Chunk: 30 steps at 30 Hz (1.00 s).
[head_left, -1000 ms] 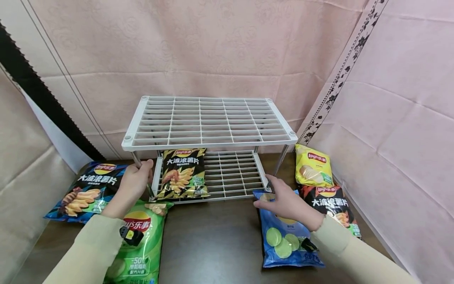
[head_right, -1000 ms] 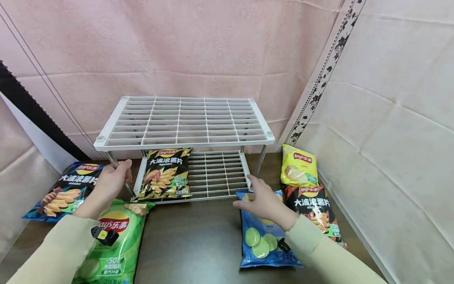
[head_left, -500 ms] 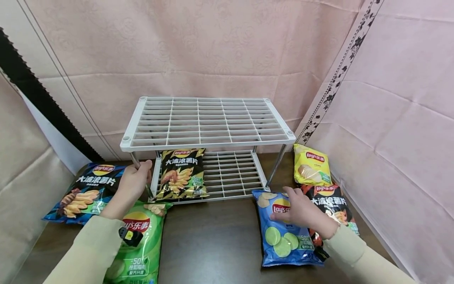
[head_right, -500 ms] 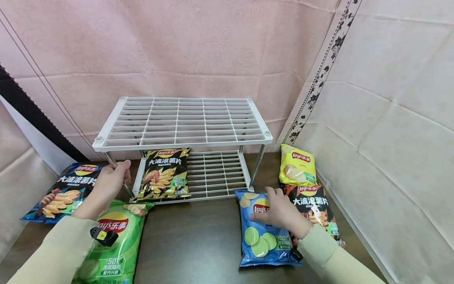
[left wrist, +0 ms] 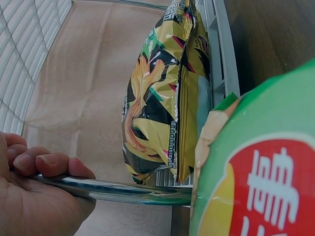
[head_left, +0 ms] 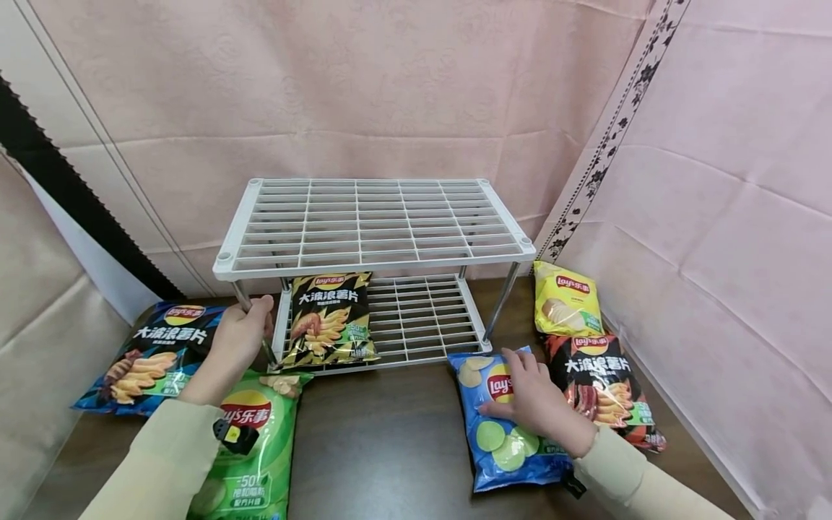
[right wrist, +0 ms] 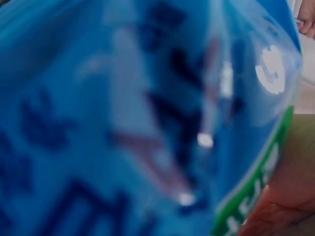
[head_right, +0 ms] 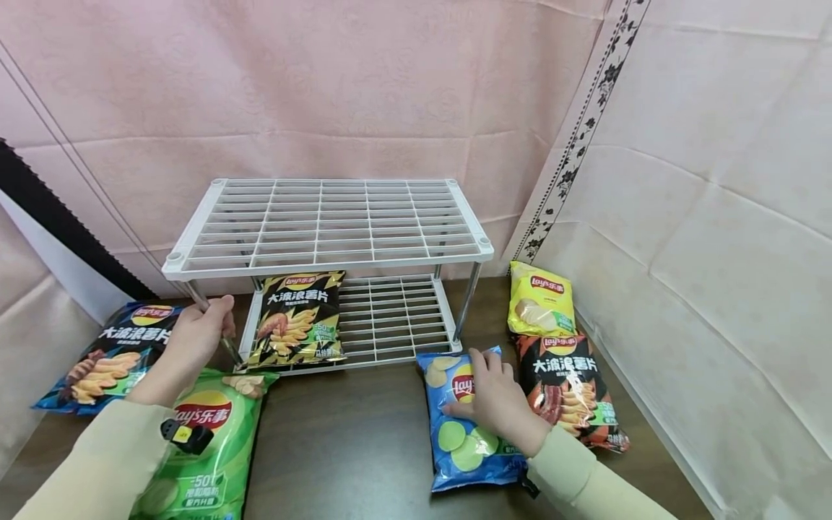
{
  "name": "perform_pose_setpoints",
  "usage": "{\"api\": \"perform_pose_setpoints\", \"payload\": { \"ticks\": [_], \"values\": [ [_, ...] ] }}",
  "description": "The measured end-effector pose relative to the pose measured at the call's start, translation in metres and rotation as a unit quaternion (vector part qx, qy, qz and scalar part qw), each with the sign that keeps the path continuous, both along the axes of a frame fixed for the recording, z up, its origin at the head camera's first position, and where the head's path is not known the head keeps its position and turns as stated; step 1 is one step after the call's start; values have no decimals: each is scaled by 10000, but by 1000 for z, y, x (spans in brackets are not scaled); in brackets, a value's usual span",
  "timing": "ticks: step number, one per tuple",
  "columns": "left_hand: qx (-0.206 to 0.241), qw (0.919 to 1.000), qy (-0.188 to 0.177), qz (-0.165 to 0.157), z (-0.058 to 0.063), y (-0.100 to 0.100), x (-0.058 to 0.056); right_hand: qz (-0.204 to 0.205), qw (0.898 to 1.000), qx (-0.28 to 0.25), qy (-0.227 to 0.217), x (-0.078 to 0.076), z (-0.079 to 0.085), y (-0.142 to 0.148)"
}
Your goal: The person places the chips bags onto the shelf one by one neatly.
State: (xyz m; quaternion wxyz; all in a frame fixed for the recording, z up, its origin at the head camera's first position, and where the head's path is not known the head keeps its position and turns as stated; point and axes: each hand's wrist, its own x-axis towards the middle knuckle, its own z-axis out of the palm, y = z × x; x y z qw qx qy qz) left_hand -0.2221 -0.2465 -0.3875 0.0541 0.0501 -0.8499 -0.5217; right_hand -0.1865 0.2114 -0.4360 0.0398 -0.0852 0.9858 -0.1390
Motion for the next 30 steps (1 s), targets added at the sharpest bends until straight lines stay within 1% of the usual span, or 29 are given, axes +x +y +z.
{"api": "perform_pose_setpoints", "payload": {
  "ticks": [9,14,19,23,25,28,30],
  "values": [
    [67,9999,102,39,0,-1,0,42,10000,-75,-8,1,-3,-21],
    [78,9999,108,38,1,1,2,69,9996,-253,-87,2,-3,-25],
    [92,9999,78,16,0,2,1,-102,9970,-623,-452,4,-2,-13],
    [107,9999,87,37,-1,1,1,-139,9924,-910,-822,8,2,0],
    [86,9999,84,56,-2,0,2,-154,9882,-1085,-1073,9,3,6],
    [64,9999,78,63,-2,0,1,-267,9783,-1423,-1479,9,2,15],
    [42,9999,63,70,0,1,1,-349,9720,-1609,-1674,8,-1,20]
  ]
}}
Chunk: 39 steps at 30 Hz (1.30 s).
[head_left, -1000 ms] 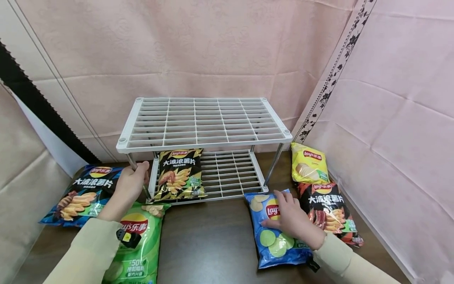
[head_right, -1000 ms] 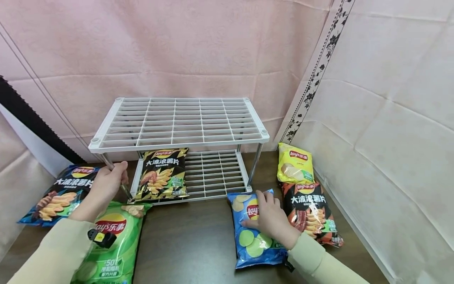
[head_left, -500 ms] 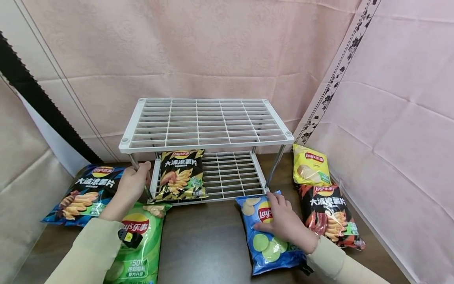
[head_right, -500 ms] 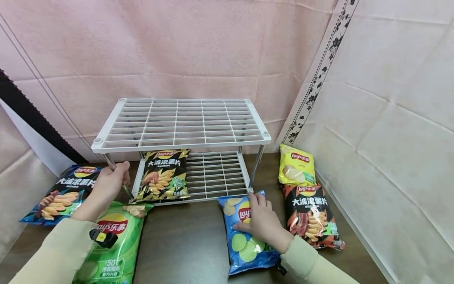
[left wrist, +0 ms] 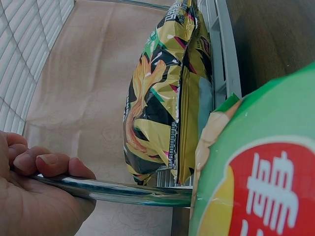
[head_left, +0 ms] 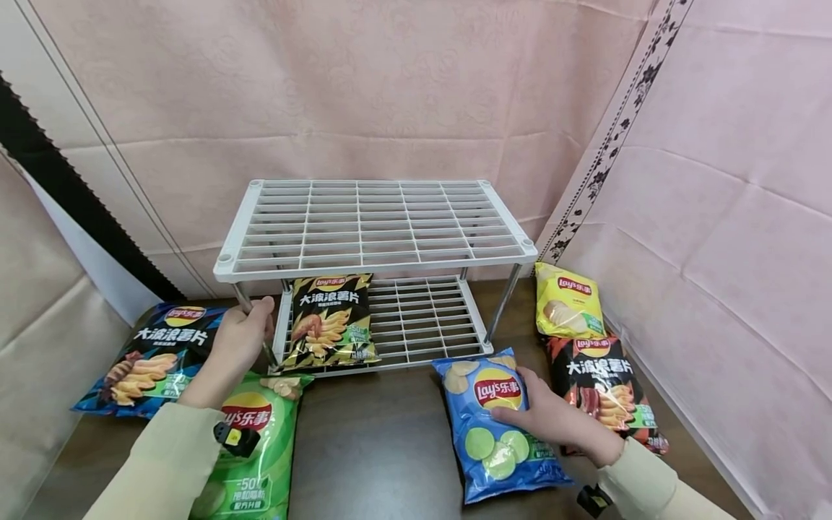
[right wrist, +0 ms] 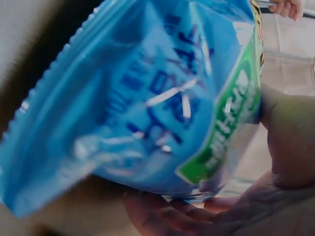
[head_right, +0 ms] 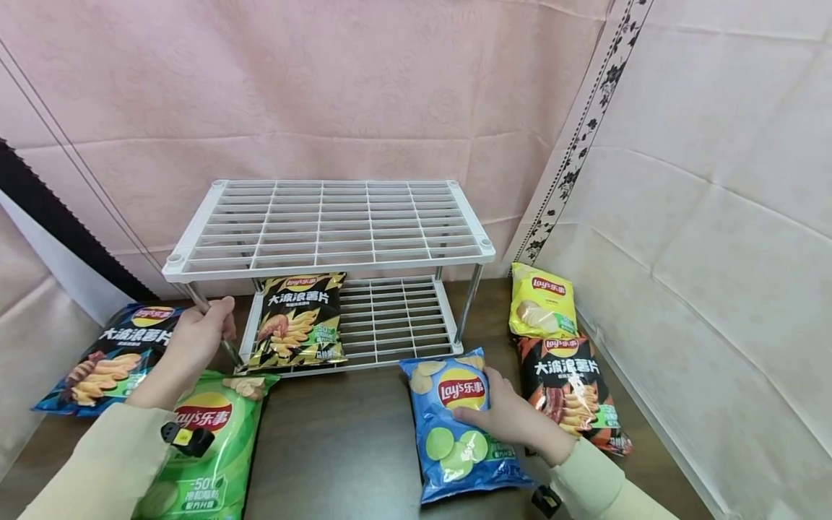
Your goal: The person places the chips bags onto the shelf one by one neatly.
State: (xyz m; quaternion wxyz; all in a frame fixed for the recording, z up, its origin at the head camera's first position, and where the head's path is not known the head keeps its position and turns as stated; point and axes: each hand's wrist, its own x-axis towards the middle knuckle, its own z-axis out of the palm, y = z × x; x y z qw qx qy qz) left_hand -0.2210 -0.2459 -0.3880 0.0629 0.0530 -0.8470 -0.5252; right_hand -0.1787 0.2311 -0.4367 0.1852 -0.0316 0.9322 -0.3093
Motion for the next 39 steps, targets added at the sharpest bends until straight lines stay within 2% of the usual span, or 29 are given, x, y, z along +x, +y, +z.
{"api": "perform_pose_setpoints", "payload": {
  "ticks": [4,9,15,20,29,35,39],
  "values": [
    [-25,10000,-11,13,2,0,0,-282,9977,-463,-398,-3,-6,2],
    [-8,10000,5,4,2,1,0,-489,9885,-1188,-802,-3,-11,-4],
    [-39,10000,74,7,1,0,-2,-914,9862,-1059,-887,1,-10,-10],
    [-79,9999,72,8,0,0,-1,-1071,9858,-1022,-790,2,-11,-13],
    [-79,9999,98,23,-2,0,-1,-1016,9831,-1357,-686,4,-13,-19],
    [-79,9999,112,-20,-2,0,0,-841,9833,-1469,-672,4,-14,-24],
    [-73,9999,120,-6,-3,0,-1,-700,9791,-1770,-718,3,-16,-26]
  ]
}}
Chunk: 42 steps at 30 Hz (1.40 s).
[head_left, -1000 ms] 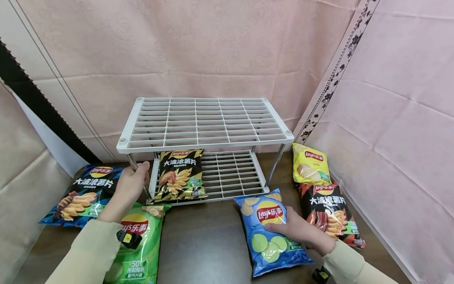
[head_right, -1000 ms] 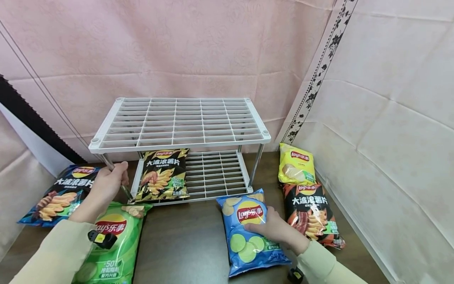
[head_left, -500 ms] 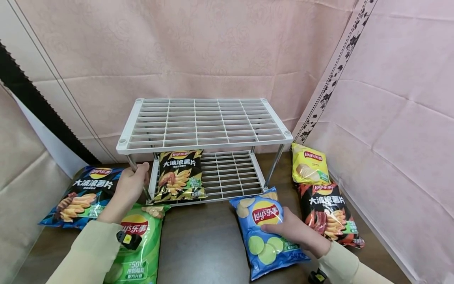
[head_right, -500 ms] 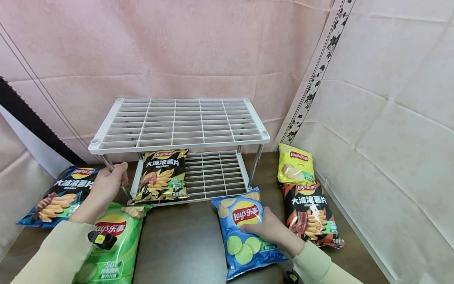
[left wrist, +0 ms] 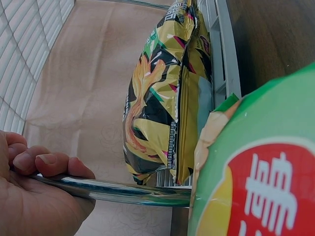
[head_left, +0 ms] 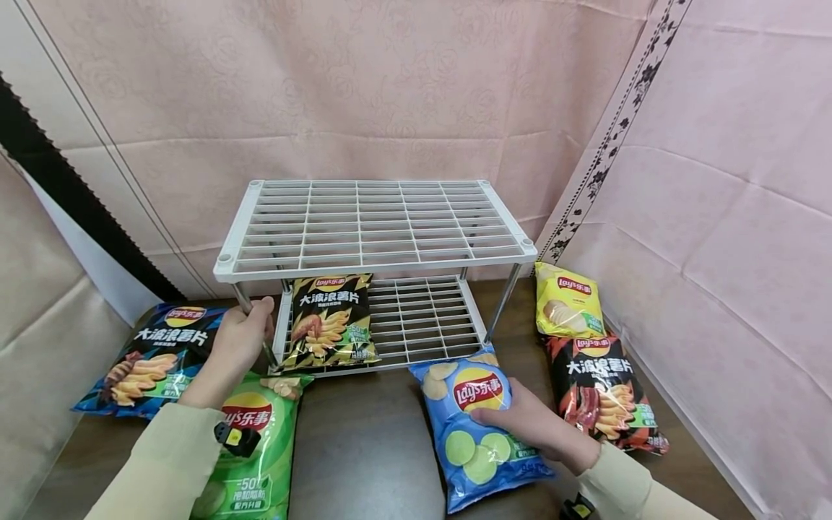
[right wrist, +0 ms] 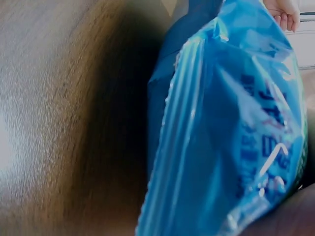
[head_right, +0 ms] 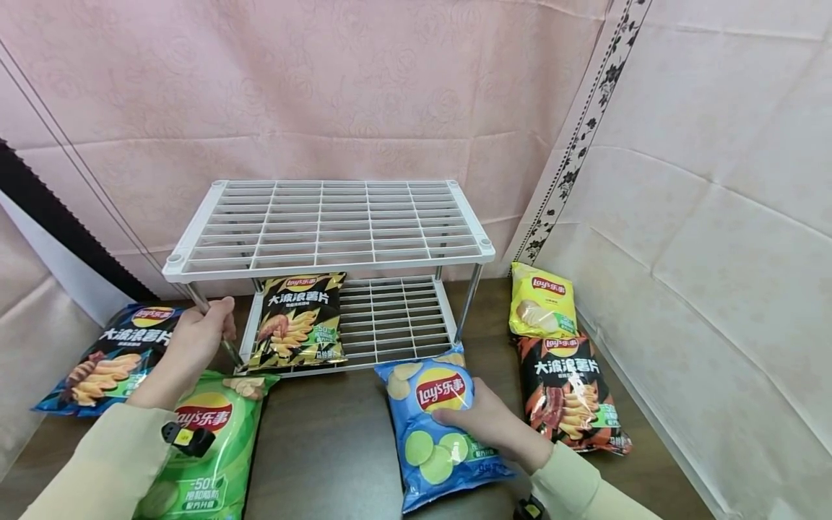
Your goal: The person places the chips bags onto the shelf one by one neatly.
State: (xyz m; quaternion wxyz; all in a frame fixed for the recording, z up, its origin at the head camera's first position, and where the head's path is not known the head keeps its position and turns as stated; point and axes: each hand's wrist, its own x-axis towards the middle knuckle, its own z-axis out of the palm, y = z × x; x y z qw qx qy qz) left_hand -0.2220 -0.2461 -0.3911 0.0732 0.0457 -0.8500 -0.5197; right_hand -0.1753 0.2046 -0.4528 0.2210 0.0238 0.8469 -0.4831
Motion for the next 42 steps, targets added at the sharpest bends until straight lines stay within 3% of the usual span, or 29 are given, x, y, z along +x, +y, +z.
{"api": "perform_pose_setpoints", "payload": {
  "ticks": [6,15,22,30,37,42],
  "values": [
    [18,10000,34,48,0,0,-1,227,9981,-567,84,-2,2,-9],
    [68,10000,43,56,0,-2,0,391,9931,-1076,261,-21,27,-29],
    [163,9998,81,20,0,-4,0,55,9937,-1051,385,-45,42,-56],
    [250,9997,76,26,2,1,1,-421,9902,-1044,822,-76,58,-87],
    [264,9996,85,26,4,0,2,-294,9867,-1170,1089,-115,61,-104],
    [366,9993,38,-44,2,1,0,-261,9889,-1103,960,-133,55,-109]
  ]
}}
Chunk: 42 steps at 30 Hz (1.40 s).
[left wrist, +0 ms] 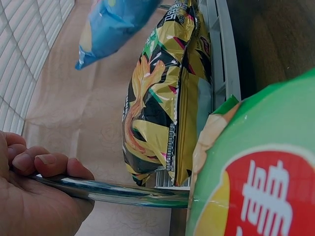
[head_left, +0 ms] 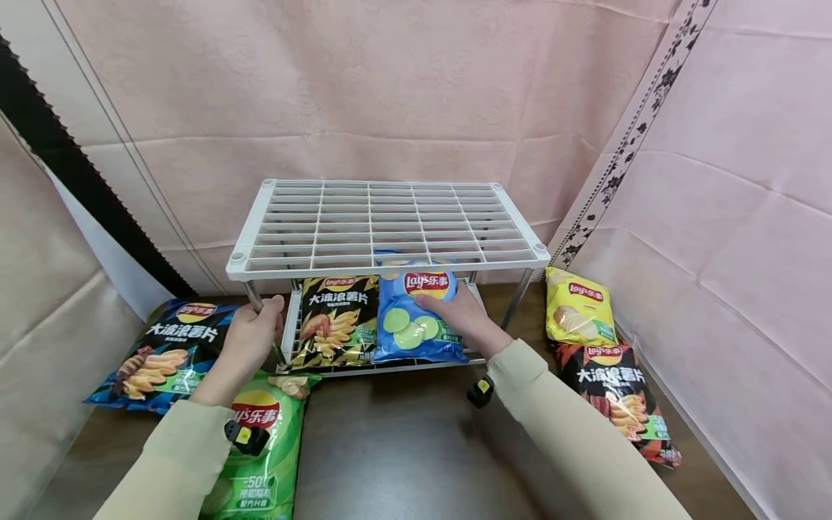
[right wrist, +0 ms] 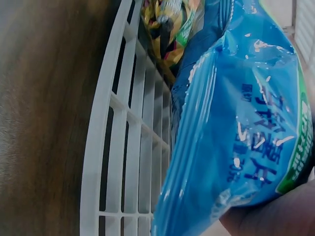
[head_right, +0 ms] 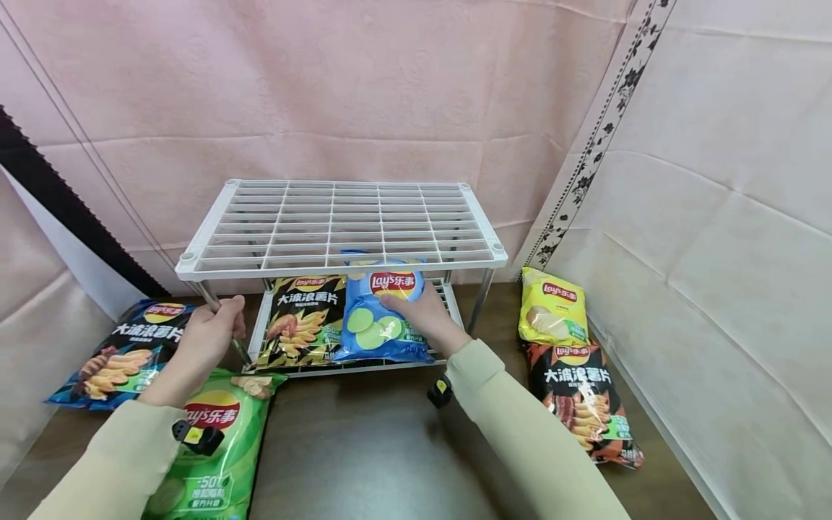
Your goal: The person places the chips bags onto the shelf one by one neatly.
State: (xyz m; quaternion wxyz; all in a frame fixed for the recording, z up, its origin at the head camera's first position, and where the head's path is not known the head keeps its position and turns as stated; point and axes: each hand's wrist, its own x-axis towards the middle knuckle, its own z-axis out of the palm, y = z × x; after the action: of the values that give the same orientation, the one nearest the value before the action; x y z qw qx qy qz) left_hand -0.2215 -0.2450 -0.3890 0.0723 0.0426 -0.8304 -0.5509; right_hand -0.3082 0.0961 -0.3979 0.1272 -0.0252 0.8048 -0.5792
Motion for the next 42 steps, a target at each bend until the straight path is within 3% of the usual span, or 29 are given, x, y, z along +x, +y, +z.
{"api": "perform_pose_setpoints", "payload": {
  "ticks": [4,13,18,25,32,42],
  "values": [
    [4,10000,-22,40,-1,1,-1,200,9996,-217,-48,-7,-4,-6],
    [-66,9999,-76,52,1,1,0,292,9990,-115,305,-19,-16,-19],
    [-131,9999,-59,51,0,0,0,73,9960,297,839,-18,-27,-28],
    [-167,9998,-49,66,1,2,-1,-52,9800,1466,1341,-11,-39,-35],
    [-111,9998,-134,48,1,2,-2,346,9768,1724,1222,-3,-36,-46],
    [3,9998,-182,-14,2,0,-1,319,9748,1911,1104,-1,-44,-53]
  ]
}}
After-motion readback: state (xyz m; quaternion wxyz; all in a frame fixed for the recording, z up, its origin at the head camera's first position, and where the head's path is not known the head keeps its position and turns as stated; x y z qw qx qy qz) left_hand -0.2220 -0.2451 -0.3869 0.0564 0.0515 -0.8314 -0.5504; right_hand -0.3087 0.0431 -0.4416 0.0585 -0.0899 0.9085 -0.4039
